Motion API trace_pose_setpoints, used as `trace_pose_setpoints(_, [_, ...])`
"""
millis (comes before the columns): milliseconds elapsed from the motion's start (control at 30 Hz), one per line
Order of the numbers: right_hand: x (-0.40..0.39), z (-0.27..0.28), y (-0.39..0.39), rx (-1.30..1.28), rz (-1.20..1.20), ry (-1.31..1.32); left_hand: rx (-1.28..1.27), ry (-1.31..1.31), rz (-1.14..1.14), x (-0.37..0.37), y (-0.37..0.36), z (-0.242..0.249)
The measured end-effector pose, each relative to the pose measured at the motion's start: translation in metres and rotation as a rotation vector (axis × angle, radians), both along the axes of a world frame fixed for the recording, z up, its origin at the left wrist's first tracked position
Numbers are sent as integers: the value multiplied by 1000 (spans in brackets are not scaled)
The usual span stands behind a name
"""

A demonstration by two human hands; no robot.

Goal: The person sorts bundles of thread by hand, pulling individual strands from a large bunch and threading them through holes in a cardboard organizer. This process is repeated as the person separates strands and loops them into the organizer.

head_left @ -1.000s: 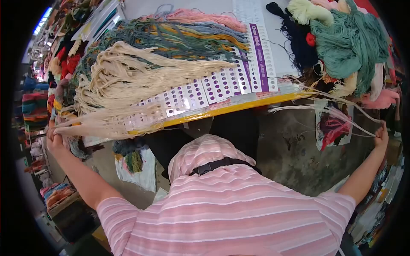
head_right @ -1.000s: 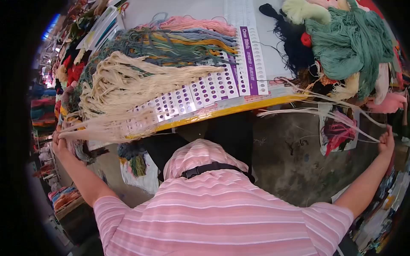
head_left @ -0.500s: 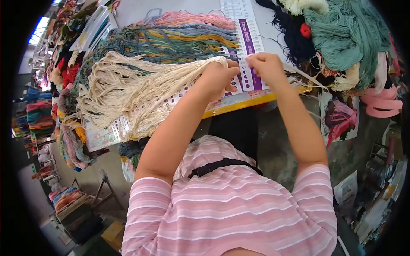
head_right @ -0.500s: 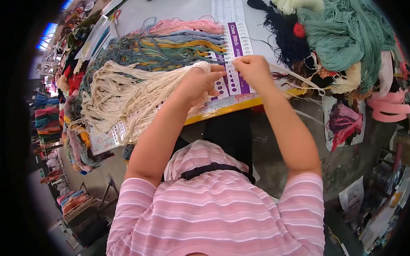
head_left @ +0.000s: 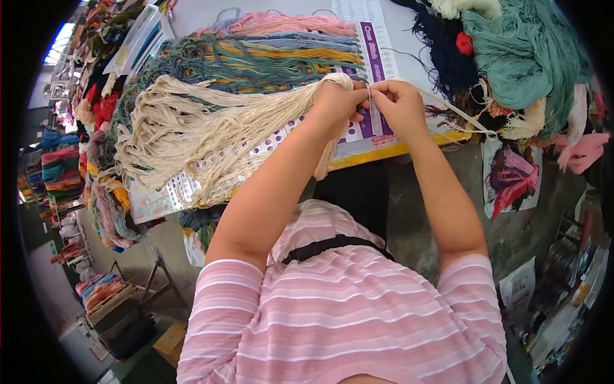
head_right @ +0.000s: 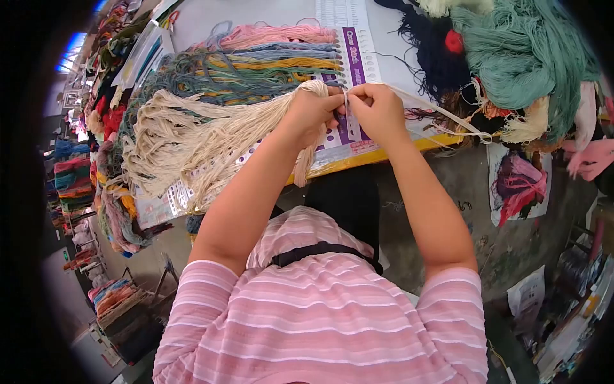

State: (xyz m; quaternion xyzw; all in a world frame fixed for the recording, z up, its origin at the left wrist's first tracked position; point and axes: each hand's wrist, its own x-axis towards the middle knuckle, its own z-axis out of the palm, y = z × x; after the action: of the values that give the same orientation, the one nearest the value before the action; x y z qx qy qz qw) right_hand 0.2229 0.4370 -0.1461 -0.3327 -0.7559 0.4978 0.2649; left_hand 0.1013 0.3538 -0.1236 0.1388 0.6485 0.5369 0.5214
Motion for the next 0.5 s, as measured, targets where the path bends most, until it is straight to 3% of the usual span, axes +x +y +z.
trace_pose_setpoints(100, [9, -6, 0, 24, 30, 132, -8, 18, 60, 4, 2, 0])
trace_pose_setpoints(200, [10, -3, 4, -348, 66, 73, -34, 130, 53, 5, 2, -1])
trace_pose_setpoints(367, [7, 3, -3, -22, 78, -78, -44, 432, 167, -32, -9, 24])
trace_pose_setpoints(500, [1, 6, -5, 66, 63, -140, 86, 117, 258, -53, -30, 37])
